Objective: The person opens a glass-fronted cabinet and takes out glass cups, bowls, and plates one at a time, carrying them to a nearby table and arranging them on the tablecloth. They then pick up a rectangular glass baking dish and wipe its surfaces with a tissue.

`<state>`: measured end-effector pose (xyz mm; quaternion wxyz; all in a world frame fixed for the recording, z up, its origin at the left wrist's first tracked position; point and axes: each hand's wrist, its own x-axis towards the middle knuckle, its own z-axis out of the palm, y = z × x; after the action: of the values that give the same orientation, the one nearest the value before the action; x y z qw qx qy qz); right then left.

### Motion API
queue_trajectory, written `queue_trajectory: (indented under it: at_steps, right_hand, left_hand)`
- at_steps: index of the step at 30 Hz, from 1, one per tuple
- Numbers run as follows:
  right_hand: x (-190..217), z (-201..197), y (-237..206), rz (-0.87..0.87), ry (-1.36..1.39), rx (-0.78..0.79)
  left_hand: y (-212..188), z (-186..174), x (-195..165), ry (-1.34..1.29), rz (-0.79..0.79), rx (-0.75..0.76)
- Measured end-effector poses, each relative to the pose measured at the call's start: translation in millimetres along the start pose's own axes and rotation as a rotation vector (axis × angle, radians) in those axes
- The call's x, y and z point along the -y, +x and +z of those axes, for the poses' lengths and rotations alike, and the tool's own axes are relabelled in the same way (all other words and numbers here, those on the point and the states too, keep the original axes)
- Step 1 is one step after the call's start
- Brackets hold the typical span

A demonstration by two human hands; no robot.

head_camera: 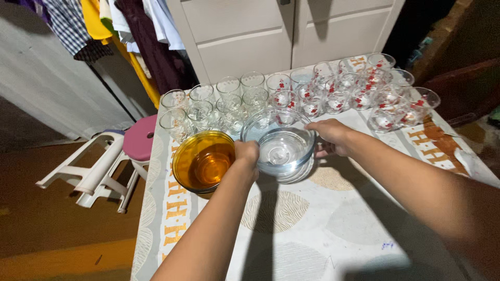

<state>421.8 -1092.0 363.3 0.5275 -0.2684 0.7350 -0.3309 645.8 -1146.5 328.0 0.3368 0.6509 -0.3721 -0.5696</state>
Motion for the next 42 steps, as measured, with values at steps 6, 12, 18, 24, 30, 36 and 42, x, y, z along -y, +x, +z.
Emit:
queue_trajectory:
  at_steps: [6, 12, 18, 24, 30, 36, 42]
  right_hand:
    - [-12.3, -29.1, -51.1, -0.173, 0.243, -0.225]
    - [-44.2, -75.2, -132.1, -0.299, 0.412, -0.419]
    - [-104.6, -142.7, -235.0, -0.307, 0.515, -0.637]
    - [-185.0, -208.7, -339.2, -0.296, 0.632, -0.811]
    - [-295.7, -260.4, -440.6, -0.259, 0.701, -0.931]
    - [-428.7, -302.7, -564.7, -0.184, 0.733, -1.015]
    - [-542.6, -335.6, -683.6, -0.095, 0.784, -1.127]
  left_hand:
    - [-35.1, 22.6, -16.6, 0.390, 0.334, -0.128]
    - [-86.5, 73.2, -27.2, 0.372, 0.678, 0.147]
    - [-179.3, 159.4, -13.4, 0.195, 0.660, 0.543]
    - [-309.7, 233.4, 22.7, 0.209, 0.634, 0.811]
    - [-450.5, 291.0, 91.9, 0.225, 0.663, 1.009]
    - [-606.6, 342.3, 193.5, 0.354, 0.613, 1.109]
    - [-761.8, 391.9, 305.7, 0.237, 0.577, 1.351]
